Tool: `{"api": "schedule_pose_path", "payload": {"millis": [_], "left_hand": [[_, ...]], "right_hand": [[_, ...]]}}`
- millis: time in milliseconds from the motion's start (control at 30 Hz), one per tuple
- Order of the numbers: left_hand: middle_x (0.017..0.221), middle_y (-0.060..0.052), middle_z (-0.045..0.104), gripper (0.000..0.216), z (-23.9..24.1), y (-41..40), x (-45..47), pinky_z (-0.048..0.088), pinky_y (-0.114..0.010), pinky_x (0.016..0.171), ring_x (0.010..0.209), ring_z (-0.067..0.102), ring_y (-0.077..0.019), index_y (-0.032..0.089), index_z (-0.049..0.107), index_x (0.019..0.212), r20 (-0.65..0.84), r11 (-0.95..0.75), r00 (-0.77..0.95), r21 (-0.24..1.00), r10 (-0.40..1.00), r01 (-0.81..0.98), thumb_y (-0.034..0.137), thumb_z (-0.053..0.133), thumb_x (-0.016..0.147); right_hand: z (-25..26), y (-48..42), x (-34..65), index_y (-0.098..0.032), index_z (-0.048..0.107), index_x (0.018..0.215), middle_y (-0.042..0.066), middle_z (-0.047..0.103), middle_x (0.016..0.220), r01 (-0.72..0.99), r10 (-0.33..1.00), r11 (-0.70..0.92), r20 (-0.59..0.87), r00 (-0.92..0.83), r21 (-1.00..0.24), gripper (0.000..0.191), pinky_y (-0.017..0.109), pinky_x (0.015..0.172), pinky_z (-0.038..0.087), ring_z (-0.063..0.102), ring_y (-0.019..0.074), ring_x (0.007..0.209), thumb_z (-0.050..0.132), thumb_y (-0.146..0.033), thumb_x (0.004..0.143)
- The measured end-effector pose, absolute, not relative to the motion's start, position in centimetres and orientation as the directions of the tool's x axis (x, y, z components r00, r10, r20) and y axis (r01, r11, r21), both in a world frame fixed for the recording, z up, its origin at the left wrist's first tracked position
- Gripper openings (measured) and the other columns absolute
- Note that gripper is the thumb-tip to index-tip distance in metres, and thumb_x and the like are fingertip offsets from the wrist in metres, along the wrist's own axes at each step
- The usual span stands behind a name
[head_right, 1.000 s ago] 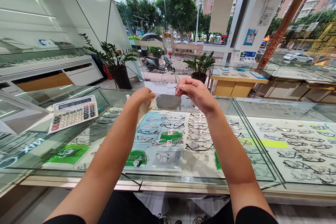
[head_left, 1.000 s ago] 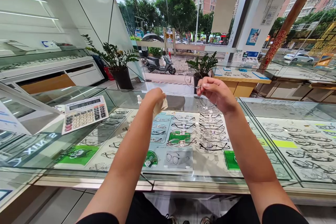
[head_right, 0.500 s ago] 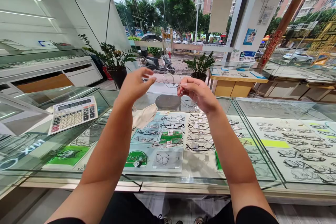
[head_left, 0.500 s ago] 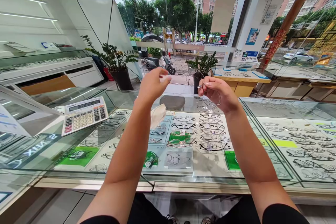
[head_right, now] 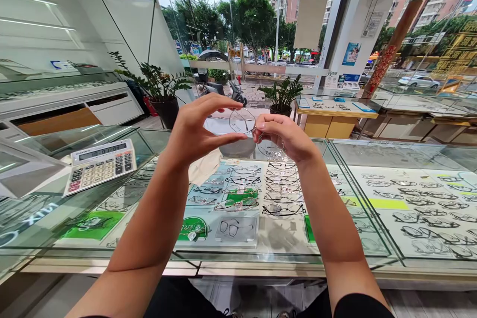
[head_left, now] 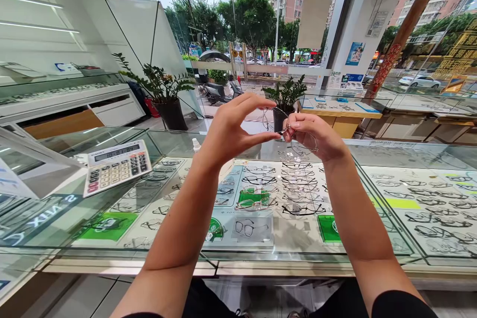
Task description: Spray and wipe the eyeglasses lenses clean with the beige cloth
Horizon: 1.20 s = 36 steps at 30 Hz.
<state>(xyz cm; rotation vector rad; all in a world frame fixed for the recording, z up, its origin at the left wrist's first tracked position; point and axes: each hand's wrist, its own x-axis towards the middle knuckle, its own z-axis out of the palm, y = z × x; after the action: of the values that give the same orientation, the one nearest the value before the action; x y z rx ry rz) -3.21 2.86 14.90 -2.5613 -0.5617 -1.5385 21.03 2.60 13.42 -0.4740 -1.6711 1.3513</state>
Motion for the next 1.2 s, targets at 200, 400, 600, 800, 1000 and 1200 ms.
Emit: {"api": "schedule_pose_path", "payload": {"millis": [200,400,600,800,1000,1200], "left_hand": [[0.119,-0.008,0.077,0.058,14.7,3.0,-3.3,0.055,-0.041,0.102,0.114,0.070,-0.0288,0.026,0.075,0.122,0.928,-0.895,0.256,0.146,0.272,0.422,0.063,0.090,0.080],[0.131,-0.008,0.069,0.056,14.2,1.9,-2.7,0.056,-0.046,0.102,0.127,0.064,-0.0328,0.034,0.063,0.137,0.984,-0.780,-0.035,0.161,0.176,0.605,0.065,0.077,0.092],[0.132,-0.008,0.066,0.055,14.2,1.1,-2.0,0.059,-0.047,0.095,0.121,0.065,-0.0311,0.034,0.061,0.138,0.991,-0.772,-0.093,0.136,0.100,0.621,0.062,0.076,0.094],[0.140,-0.008,0.061,0.064,13.3,1.2,-1.0,0.058,-0.046,0.097,0.132,0.060,-0.0326,0.038,0.052,0.151,0.991,-0.745,-0.079,0.131,0.105,0.655,0.060,0.076,0.095],[0.138,-0.009,0.061,0.062,12.9,1.2,-0.1,0.053,-0.047,0.103,0.130,0.060,-0.0329,0.033,0.060,0.141,0.971,-0.805,-0.144,0.238,0.190,0.543,0.058,0.084,0.090],[0.121,-0.007,0.068,0.060,12.9,1.6,0.2,0.054,-0.040,0.091,0.108,0.068,-0.0257,0.028,0.067,0.128,0.951,-0.829,-0.238,0.293,0.199,0.476,0.061,0.089,0.083]], "right_hand": [[13.9,1.9,21.1,-0.024,0.073,0.093,0.004,0.070,0.097,-0.081,0.764,0.611,0.613,-0.201,-0.787,0.020,0.033,0.087,0.052,0.064,0.0168,0.090,0.072,-0.044,0.098],[14.2,0.0,20.4,-0.027,0.076,0.106,0.005,0.072,0.107,0.170,0.579,0.779,0.796,0.176,-0.604,0.016,0.035,0.092,0.054,0.067,0.0184,0.100,0.067,-0.040,0.103],[14.2,-1.4,19.4,-0.029,0.080,0.108,0.005,0.075,0.111,0.223,0.478,0.823,0.850,0.223,-0.522,0.019,0.038,0.093,0.058,0.070,0.0208,0.107,0.068,-0.042,0.103],[14.4,-1.8,19.1,-0.026,0.081,0.103,0.005,0.078,0.106,0.195,0.496,0.807,0.819,0.288,-0.557,0.021,0.038,0.095,0.060,0.074,0.0206,0.104,0.071,-0.043,0.101],[14.5,-1.3,19.6,-0.025,0.081,0.099,0.004,0.081,0.103,0.137,0.527,0.804,0.800,0.287,-0.579,0.027,0.039,0.088,0.062,0.075,0.0196,0.094,0.070,-0.050,0.101],[14.6,-0.9,19.8,-0.026,0.080,0.092,0.004,0.082,0.099,0.128,0.572,0.774,0.771,0.278,-0.621,0.028,0.038,0.082,0.062,0.076,0.0180,0.088,0.070,-0.051,0.100]]}}
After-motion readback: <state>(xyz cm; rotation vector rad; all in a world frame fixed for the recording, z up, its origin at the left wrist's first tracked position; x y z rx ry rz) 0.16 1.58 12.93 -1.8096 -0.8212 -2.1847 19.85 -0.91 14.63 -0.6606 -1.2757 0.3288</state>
